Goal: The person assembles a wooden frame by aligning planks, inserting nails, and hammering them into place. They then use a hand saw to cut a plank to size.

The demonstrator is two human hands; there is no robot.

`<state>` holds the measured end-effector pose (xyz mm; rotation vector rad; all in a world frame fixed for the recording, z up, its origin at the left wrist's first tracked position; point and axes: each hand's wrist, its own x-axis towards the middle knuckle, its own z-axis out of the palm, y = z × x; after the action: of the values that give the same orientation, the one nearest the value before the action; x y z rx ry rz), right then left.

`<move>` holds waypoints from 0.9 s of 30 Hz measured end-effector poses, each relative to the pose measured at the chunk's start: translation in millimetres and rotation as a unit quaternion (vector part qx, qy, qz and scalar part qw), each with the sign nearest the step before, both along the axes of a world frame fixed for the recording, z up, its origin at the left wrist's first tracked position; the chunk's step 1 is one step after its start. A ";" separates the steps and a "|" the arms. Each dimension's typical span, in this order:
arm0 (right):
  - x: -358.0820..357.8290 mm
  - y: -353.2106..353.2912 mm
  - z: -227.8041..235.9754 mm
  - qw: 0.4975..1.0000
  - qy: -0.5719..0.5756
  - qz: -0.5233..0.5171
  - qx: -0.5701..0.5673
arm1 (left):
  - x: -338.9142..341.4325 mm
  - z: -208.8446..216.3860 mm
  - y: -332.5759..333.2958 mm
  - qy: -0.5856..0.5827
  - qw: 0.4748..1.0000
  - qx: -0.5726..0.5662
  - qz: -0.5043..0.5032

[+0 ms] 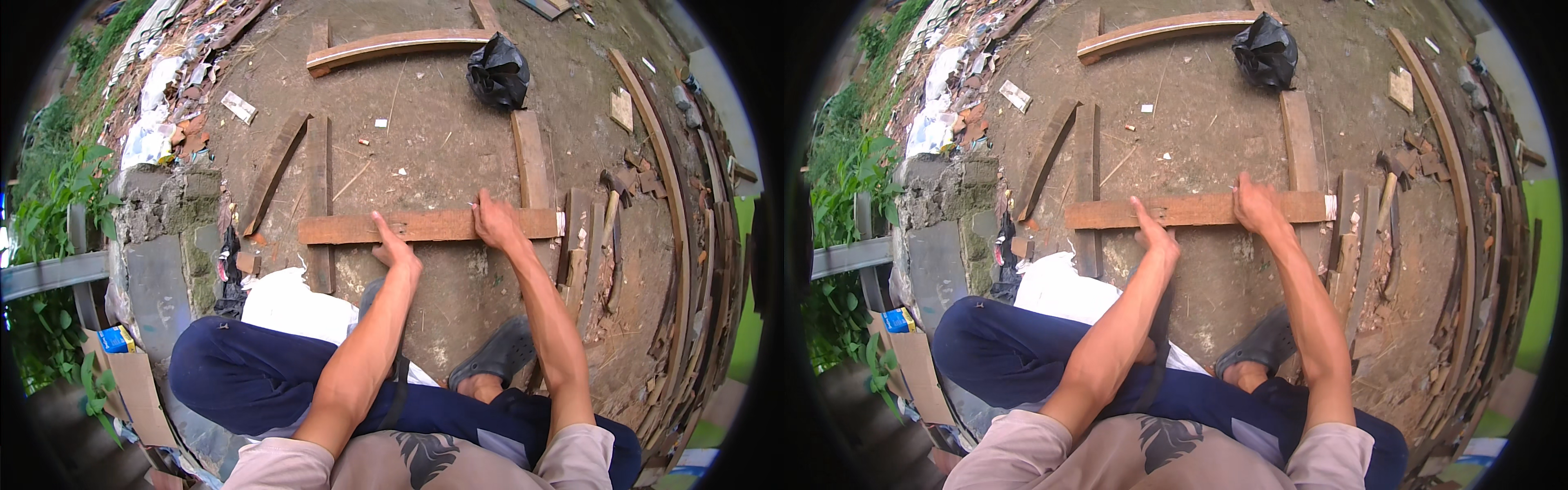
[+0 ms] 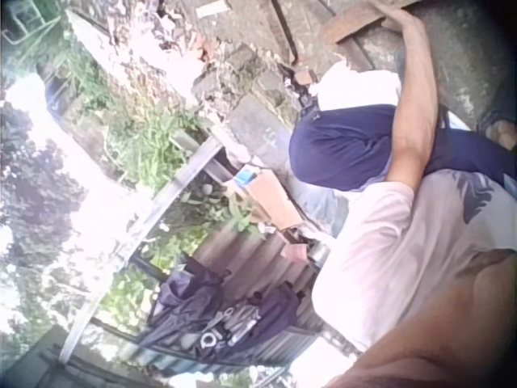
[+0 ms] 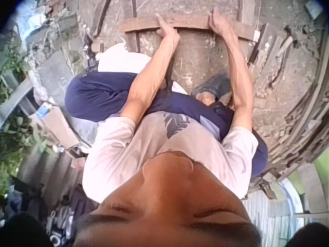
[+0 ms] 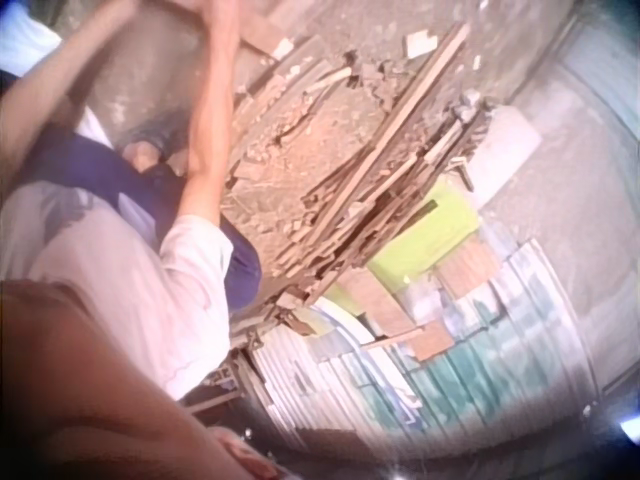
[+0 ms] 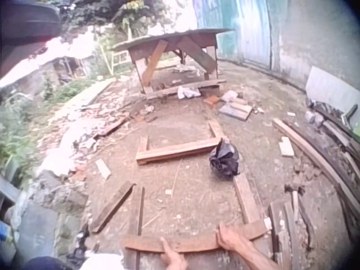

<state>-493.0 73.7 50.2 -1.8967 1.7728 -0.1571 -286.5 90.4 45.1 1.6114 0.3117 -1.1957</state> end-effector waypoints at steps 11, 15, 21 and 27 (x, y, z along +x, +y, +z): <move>-32.7 -14.3 72.3 0.991 -0.095 -0.027 0.093 | -32.4 62.1 -37.6 -0.216 0.963 -0.159 -0.033; -16.5 -24.4 142.5 0.970 -0.208 -0.119 -0.045 | -51.4 109.9 -49.6 -0.245 0.926 -0.269 -0.099; -5.3 -46.6 229.9 0.912 -0.328 -0.140 -0.201 | -78.0 167.8 -56.5 -0.271 0.869 -0.376 -0.174; 5.4 -54.3 287.6 0.842 -0.461 -0.149 -0.237 | -87.1 188.4 -55.7 -0.286 0.826 -0.413 -0.256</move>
<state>-487.6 19.4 337.9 -1.3713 1.3481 -1.4718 -373.6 34.7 233.4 1.1834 -0.9699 -0.9383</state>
